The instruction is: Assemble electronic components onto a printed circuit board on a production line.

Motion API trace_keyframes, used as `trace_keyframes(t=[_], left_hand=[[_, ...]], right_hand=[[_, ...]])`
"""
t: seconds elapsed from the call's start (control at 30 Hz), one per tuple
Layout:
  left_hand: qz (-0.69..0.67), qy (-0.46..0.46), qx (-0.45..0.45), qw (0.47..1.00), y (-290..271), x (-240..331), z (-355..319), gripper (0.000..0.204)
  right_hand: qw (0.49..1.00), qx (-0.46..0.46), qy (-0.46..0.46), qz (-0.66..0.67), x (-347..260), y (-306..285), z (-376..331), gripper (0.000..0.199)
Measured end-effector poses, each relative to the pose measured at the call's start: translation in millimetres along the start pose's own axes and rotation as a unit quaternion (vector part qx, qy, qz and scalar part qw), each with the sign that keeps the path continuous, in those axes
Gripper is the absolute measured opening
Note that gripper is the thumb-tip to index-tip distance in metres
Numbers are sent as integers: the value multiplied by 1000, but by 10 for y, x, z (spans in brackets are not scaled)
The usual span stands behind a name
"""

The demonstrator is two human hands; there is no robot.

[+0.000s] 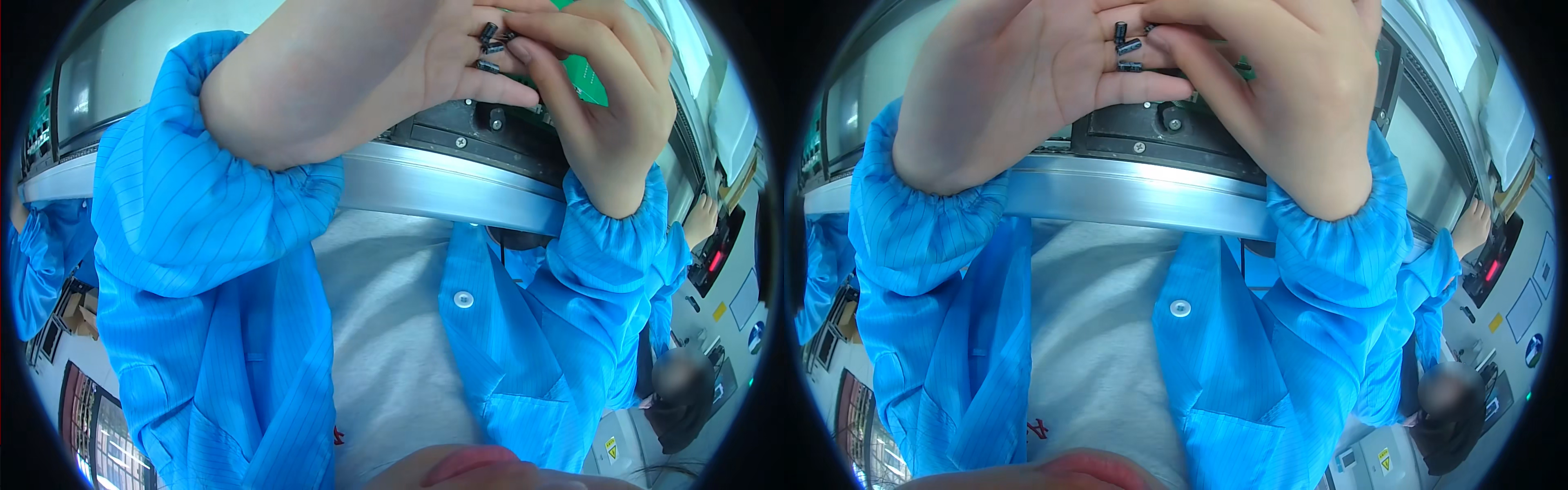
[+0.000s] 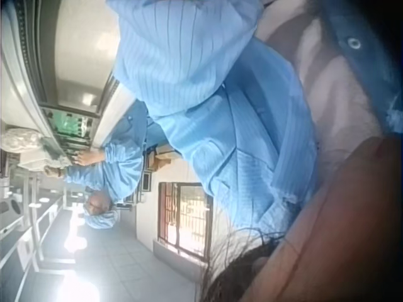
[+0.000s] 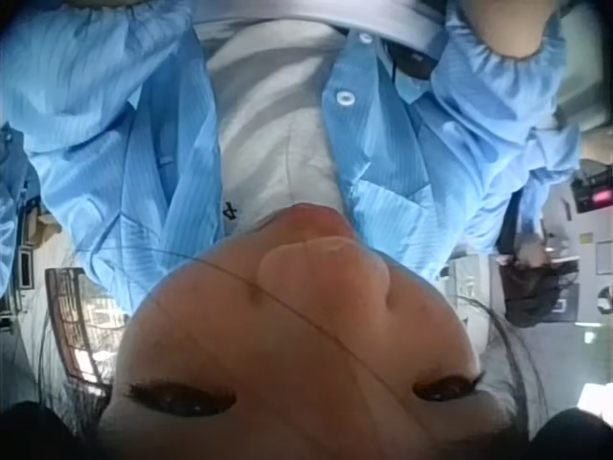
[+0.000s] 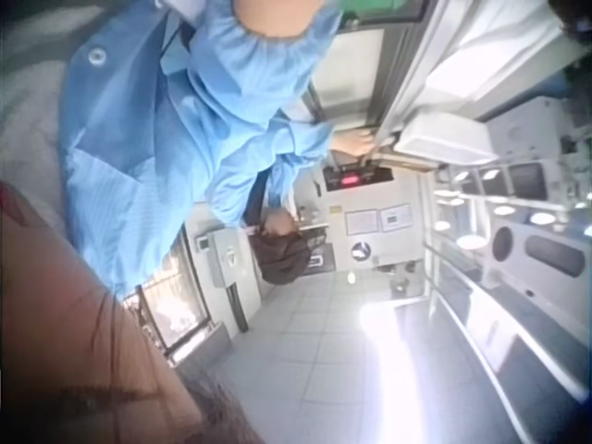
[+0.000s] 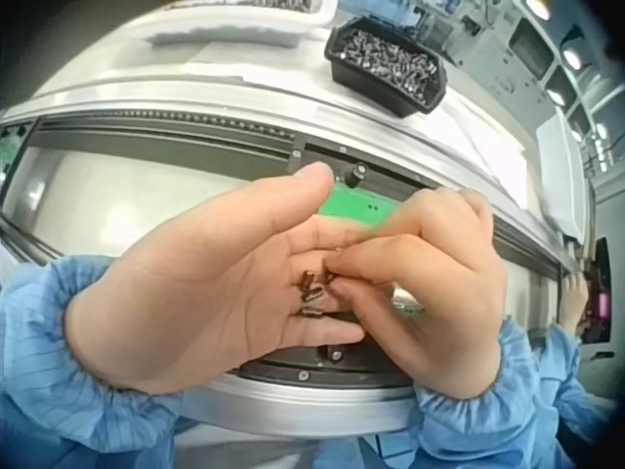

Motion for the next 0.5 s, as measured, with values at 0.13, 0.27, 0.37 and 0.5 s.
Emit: trace_keyframes(t=[0.13, 0.27, 0.37, 0.5], left_hand=[[69, -2, 51, 996, 121, 44, -5, 48], [246, 2, 181, 952, 176, 86, -40, 39], [379, 31, 252, 890, 178, 47, -64, 27], [409, 17, 248, 878, 192, 86, -84, 30]], right_hand=[[1000, 7, 11, 27, 17, -113, -45, 8], [988, 23, 74, 136, 53, -159, -123, 12], [981, 66, 74, 169, 46, -143, -162, 11], [978, 82, 74, 176, 25, -161, -125, 10]])
Point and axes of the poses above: each hand's wrist, its own z-axis towards the middle knuckle, its own y-axis out of the palm, x = y × z, the point moved 3 cm from there along z, towards the middle knuckle, and after that the axes turned 13 degrees about -y, right-handed, at the moved point
